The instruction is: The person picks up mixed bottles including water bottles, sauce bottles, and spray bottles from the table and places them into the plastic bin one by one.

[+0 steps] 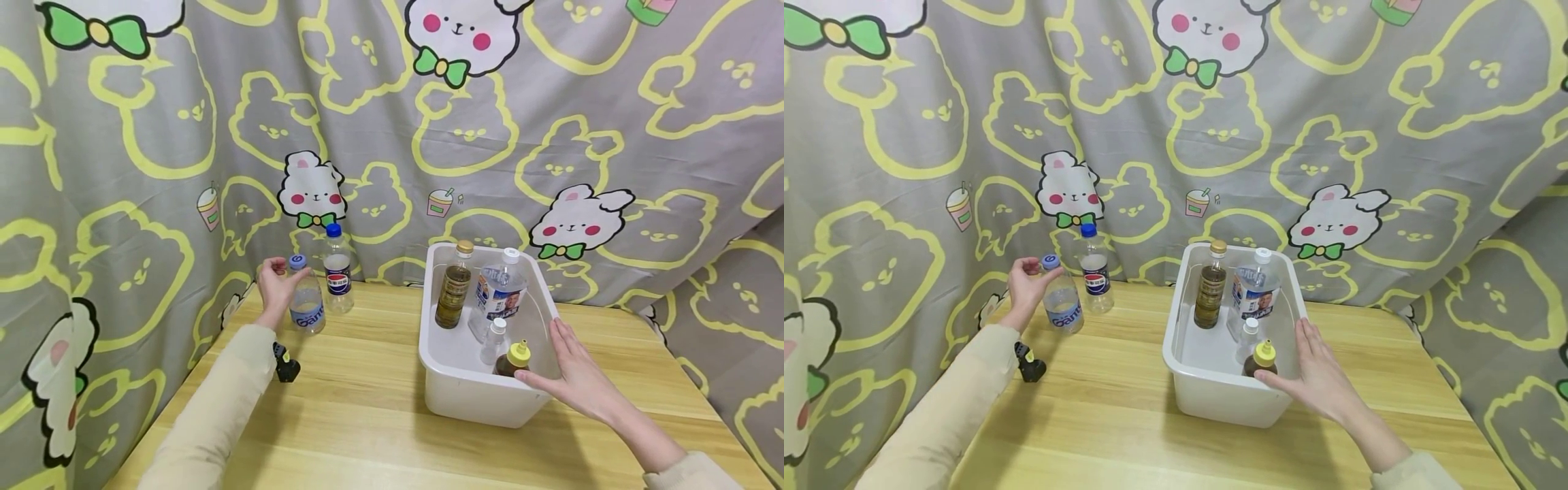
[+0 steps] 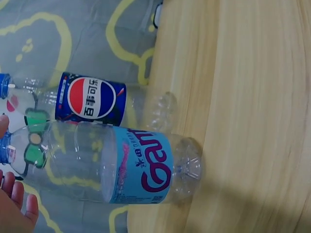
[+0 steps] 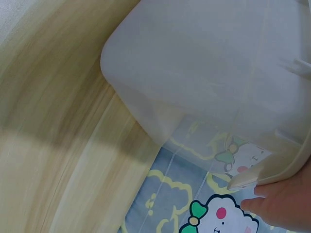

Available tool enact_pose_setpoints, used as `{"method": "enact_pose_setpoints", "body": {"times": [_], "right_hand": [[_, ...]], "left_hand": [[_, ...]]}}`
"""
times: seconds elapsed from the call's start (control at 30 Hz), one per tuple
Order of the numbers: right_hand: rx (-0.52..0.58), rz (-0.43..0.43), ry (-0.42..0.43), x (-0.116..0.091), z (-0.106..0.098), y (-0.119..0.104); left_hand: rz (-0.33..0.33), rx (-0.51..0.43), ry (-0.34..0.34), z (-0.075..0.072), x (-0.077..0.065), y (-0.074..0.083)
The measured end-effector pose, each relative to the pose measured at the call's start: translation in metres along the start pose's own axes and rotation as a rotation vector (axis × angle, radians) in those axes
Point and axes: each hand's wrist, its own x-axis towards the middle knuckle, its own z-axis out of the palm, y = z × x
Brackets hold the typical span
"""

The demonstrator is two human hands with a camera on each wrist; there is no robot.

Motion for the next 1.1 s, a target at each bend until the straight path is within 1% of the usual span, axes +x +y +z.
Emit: {"method": "enact_pose_setpoints", "body": {"times": [0.17,0.37,0.67,0.87,1.1], "right_hand": [[-0.003,0.003,-0.004,0.000,0.001,0.000],[-0.002,0.003,-0.008,0.001,0.002,-0.002],[-0.004,0.017,-0.018,0.001,-0.001,-0.003],[-0.002,0.012,-0.015,0.001,0.000,-0.002],[0.002,0.014,-0.013,0.000,0.000,-0.001]], "left_hand": [[-0.022,0.020,-0.016,0.002,0.004,-0.002],[-0.046,0.056,-0.037,0.002,0.006,-0.004],[-0.058,0.041,-0.025,0.003,0.003,0.002],[-0.053,0.053,-0.023,0.002,0.002,0.003],[-0.014,0.043,-0.022,0.002,0.000,0.007]]}}
